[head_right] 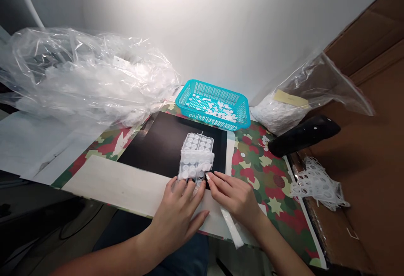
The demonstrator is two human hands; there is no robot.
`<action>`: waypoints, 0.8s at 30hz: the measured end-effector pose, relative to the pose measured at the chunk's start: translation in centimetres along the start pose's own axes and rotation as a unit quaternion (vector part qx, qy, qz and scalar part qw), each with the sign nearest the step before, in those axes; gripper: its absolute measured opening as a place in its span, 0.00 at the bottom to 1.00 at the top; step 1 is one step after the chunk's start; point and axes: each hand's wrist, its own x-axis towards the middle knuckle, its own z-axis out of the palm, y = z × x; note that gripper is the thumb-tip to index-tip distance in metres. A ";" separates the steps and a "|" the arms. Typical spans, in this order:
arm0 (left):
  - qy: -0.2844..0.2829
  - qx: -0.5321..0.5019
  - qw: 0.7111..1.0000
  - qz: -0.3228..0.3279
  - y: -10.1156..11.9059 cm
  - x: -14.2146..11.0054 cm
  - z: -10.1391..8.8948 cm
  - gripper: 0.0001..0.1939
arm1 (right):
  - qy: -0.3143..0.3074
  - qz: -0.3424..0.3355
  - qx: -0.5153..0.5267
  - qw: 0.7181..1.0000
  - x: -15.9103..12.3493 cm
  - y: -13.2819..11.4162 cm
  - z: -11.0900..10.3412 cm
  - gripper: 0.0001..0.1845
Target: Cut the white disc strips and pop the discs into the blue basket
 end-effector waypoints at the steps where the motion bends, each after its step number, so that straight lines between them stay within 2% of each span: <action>1: -0.002 -0.001 1.000 -0.001 0.0 0.0 0.0 0.26 | 0.005 0.004 0.003 1.000 0.1 0.1 0.1 0.16; 6: -0.009 0.000 1.000 0.006 -0.2 -0.2 0.0 0.27 | 0.032 0.045 0.089 0.994 0.3 -0.1 -0.3 0.15; 11: -0.017 -0.003 1.000 0.010 -0.6 -0.8 -0.3 0.25 | 0.010 0.129 0.176 0.976 -0.3 -1.1 -1.7 0.13; 18: -0.026 0.001 1.000 0.010 -0.7 -0.9 -0.5 0.24 | 0.043 0.268 0.176 0.946 -0.8 -1.5 -2.2 0.08; 20: -0.023 0.003 1.000 0.008 -0.6 -0.8 -0.5 0.24 | 0.039 0.280 0.185 0.941 -1.0 -1.3 -2.0 0.08; 24: -0.017 0.011 1.000 0.010 -0.5 -0.5 -0.4 0.25 | 0.016 0.244 0.216 0.945 -1.4 -0.9 -1.8 0.09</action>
